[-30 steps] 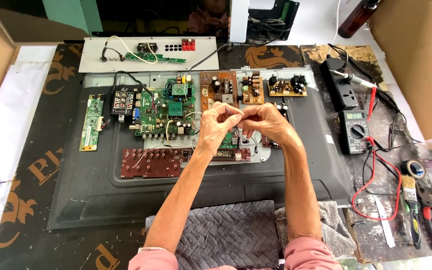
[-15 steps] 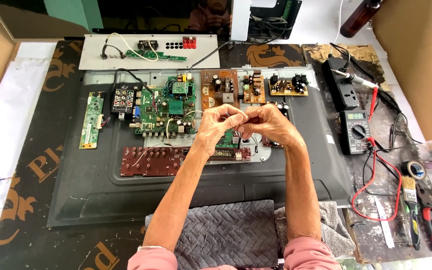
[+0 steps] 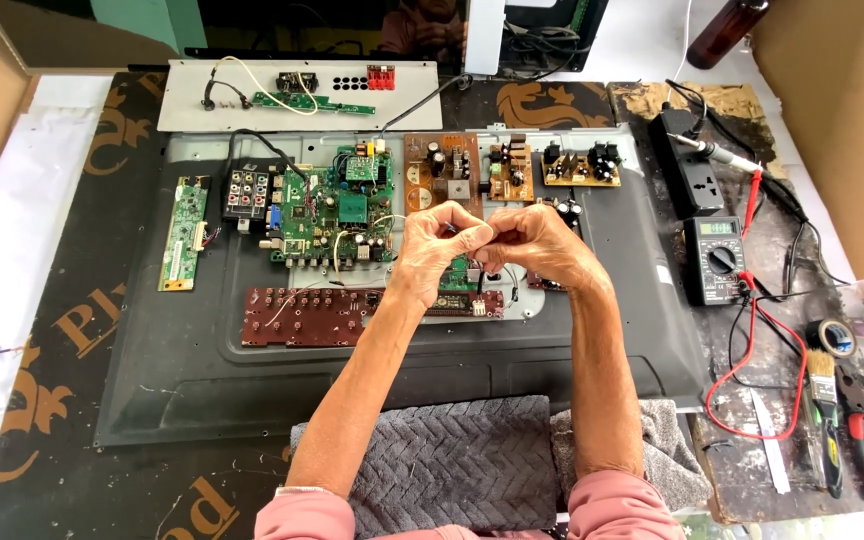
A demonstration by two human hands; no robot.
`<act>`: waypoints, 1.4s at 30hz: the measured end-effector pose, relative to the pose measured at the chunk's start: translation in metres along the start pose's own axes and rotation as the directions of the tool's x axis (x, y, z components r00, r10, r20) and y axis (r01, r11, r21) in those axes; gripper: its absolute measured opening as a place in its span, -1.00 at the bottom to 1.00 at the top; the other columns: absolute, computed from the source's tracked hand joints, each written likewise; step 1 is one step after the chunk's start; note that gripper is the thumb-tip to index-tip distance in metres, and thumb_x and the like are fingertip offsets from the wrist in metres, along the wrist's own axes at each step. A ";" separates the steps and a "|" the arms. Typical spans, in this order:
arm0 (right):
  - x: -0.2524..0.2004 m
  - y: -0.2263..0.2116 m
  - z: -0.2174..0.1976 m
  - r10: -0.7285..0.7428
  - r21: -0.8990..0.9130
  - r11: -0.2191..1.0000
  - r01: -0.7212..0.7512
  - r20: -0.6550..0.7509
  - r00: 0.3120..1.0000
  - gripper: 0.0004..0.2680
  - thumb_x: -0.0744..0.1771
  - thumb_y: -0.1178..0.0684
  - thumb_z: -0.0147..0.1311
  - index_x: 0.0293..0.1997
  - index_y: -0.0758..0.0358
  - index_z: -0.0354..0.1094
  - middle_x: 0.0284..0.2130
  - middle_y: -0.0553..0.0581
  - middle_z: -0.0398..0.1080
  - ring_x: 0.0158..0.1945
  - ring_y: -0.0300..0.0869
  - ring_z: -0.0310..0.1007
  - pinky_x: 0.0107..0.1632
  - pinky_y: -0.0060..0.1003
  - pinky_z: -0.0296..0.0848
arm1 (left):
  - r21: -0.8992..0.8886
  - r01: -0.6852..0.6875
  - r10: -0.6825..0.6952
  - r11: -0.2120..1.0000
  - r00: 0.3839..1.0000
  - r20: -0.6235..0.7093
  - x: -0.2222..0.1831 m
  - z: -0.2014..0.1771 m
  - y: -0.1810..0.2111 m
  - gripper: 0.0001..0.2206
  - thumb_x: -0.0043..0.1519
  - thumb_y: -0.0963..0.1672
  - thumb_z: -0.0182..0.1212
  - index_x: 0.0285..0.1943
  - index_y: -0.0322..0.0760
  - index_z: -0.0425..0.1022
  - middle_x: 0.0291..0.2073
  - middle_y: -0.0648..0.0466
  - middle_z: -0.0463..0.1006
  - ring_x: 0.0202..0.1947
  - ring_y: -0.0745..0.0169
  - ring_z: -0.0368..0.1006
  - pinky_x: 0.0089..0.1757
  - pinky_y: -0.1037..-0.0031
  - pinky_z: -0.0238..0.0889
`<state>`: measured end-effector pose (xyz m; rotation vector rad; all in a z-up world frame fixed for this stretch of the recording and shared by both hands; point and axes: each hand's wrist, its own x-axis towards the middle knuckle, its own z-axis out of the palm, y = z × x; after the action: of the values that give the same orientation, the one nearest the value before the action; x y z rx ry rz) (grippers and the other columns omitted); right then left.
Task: Inspecting and manipulating small electronic components and wires on a disassembled television circuit board.
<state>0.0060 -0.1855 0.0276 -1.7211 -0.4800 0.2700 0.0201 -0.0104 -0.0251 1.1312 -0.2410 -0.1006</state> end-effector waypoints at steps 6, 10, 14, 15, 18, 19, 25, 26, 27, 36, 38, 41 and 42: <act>0.000 0.000 0.001 0.012 -0.059 0.998 -0.013 -0.018 1.000 -0.90 0.28 0.19 0.34 -0.33 0.45 0.55 -0.45 0.19 0.43 -0.35 -0.26 0.49 -0.26 -0.33 0.65 | 0.012 0.035 -0.034 0.999 0.998 -0.056 0.002 0.000 -0.001 -0.81 0.00 -0.18 0.60 -0.38 -0.34 0.63 -0.60 0.12 0.46 -0.56 0.61 0.35 -0.49 0.79 0.17; 0.000 -0.005 0.003 0.016 -0.092 0.996 -0.018 -0.015 1.000 -0.91 0.27 0.19 0.34 -0.33 0.43 0.56 -0.44 0.19 0.45 -0.36 -0.27 0.51 -0.26 -0.36 0.65 | 0.020 0.028 -0.026 0.999 0.996 -0.082 0.001 -0.001 0.003 -0.79 -0.02 -0.16 0.62 -0.41 -0.33 0.62 -0.62 0.12 0.46 -0.57 0.62 0.34 -0.50 0.81 0.15; 0.000 -0.009 0.004 0.023 -0.081 0.996 -0.025 -0.030 0.999 -0.90 0.28 0.22 0.31 -0.30 0.50 0.53 -0.40 0.25 0.47 -0.36 -0.21 0.54 -0.25 -0.32 0.66 | 0.039 -0.018 0.022 0.999 0.993 -0.115 0.008 -0.015 -0.005 -0.81 0.07 -0.11 0.58 -0.33 -0.24 0.62 -0.51 0.07 0.54 -0.44 0.50 0.36 -0.34 0.68 0.22; 0.000 -0.009 0.005 0.028 -0.064 0.997 -0.031 -0.040 0.999 -0.89 0.29 0.22 0.30 -0.29 0.51 0.52 -0.39 0.28 0.47 -0.35 -0.18 0.55 -0.23 -0.30 0.66 | 0.024 -0.024 0.027 0.999 0.993 -0.114 0.011 -0.022 -0.011 -0.80 0.14 -0.06 0.55 -0.25 -0.20 0.63 -0.42 -0.01 0.61 -0.39 0.34 0.44 -0.22 0.55 0.33; 0.004 0.006 0.000 0.057 -0.009 0.998 -0.057 -0.046 0.997 -0.91 0.32 0.27 0.22 -0.23 0.56 0.51 -0.35 0.33 0.48 -0.37 -0.10 0.56 -0.25 -0.25 0.68 | -0.003 -0.033 0.033 0.999 0.999 -0.035 0.008 -0.020 0.015 -0.68 0.23 0.04 0.44 0.01 -0.17 0.61 -0.25 0.03 0.64 -0.22 0.29 0.49 -0.10 0.49 0.35; 0.002 0.008 -0.002 0.061 -0.006 0.998 -0.062 -0.044 0.997 -0.91 0.32 0.27 0.22 -0.23 0.56 0.51 -0.35 0.33 0.48 -0.37 -0.10 0.56 -0.25 -0.25 0.68 | -0.003 -0.029 0.028 1.000 0.999 -0.038 0.006 -0.019 0.020 -0.68 0.23 0.04 0.44 0.01 -0.17 0.61 -0.25 0.03 0.64 -0.22 0.29 0.49 -0.10 0.49 0.35; 0.004 0.005 -0.003 0.045 -0.004 0.999 -0.046 -0.067 0.997 -0.90 0.30 0.27 0.24 -0.22 0.60 0.47 -0.34 0.30 0.46 -0.34 -0.08 0.60 -0.24 -0.16 0.69 | 0.096 0.078 -0.089 0.992 0.989 0.115 0.004 -0.018 0.013 -0.58 0.22 -0.04 0.46 0.23 -0.23 0.52 -0.13 -0.08 0.62 -0.13 0.17 0.54 0.00 0.27 0.42; 0.003 0.005 -0.002 0.045 0.002 0.999 -0.045 -0.078 0.996 -0.89 0.30 0.27 0.25 -0.23 0.60 0.47 -0.34 0.29 0.46 -0.34 -0.09 0.60 -0.24 -0.16 0.69 | 0.122 0.056 -0.070 0.991 0.991 0.112 0.004 -0.018 0.009 -0.71 0.23 -0.10 0.41 0.10 -0.25 0.58 -0.20 -0.02 0.64 -0.20 0.29 0.56 -0.09 0.41 0.47; 0.003 0.006 -0.002 0.044 0.009 0.999 -0.044 -0.089 0.995 -0.88 0.29 0.27 0.27 -0.23 0.60 0.46 -0.35 0.27 0.45 -0.35 -0.10 0.60 -0.25 -0.17 0.68 | 0.148 0.036 -0.052 0.988 0.993 0.108 0.004 -0.018 0.004 -0.84 0.24 -0.17 0.36 -0.03 -0.26 0.65 -0.28 0.04 0.67 -0.26 0.41 0.57 -0.18 0.55 0.51; 0.000 0.005 -0.007 0.036 -0.047 0.998 -0.042 -0.122 0.992 -0.87 0.31 0.24 0.27 -0.21 0.58 0.49 -0.34 0.29 0.46 -0.35 -0.09 0.61 -0.26 -0.21 0.67 | 0.227 -0.029 0.020 0.973 0.999 0.045 0.001 -0.015 0.019 -0.87 0.25 -0.17 0.35 -0.05 -0.20 0.67 -0.28 -0.04 0.69 -0.34 0.34 0.63 -0.29 0.55 0.59; -0.001 0.006 -0.008 0.033 -0.037 0.999 -0.038 -0.130 0.991 -0.88 0.31 0.23 0.27 -0.20 0.56 0.48 -0.34 0.27 0.46 -0.34 -0.10 0.62 -0.26 -0.24 0.67 | 0.352 -0.070 0.059 0.934 0.997 0.041 0.002 -0.025 0.024 -0.87 0.28 -0.18 0.32 -0.03 -0.20 0.66 -0.28 -0.04 0.67 -0.35 0.32 0.60 -0.27 0.52 0.57; -0.001 0.003 -0.007 0.024 -0.026 0.999 -0.028 -0.142 0.990 -0.88 0.32 0.23 0.26 -0.19 0.56 0.49 -0.34 0.27 0.46 -0.33 -0.10 0.62 -0.25 -0.25 0.66 | 0.495 -0.092 0.069 0.864 0.996 0.063 0.002 -0.030 0.036 -0.87 0.30 -0.19 0.29 -0.01 -0.21 0.65 -0.29 -0.04 0.65 -0.36 0.31 0.57 -0.27 0.51 0.54; -0.002 0.002 -0.006 0.020 -0.029 0.999 -0.024 -0.148 0.989 -0.88 0.32 0.23 0.26 -0.19 0.57 0.49 -0.34 0.29 0.46 -0.33 -0.09 0.62 -0.24 -0.23 0.66 | 0.516 -0.079 0.040 0.853 0.995 0.086 0.002 -0.030 0.040 -0.87 0.30 -0.19 0.29 0.00 -0.23 0.65 -0.30 -0.03 0.65 -0.37 0.31 0.57 -0.28 0.52 0.54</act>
<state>0.0077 -0.1922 0.0267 -1.7629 -0.3579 0.1497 0.0271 0.0328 -0.0003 1.6622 -0.3828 -0.0188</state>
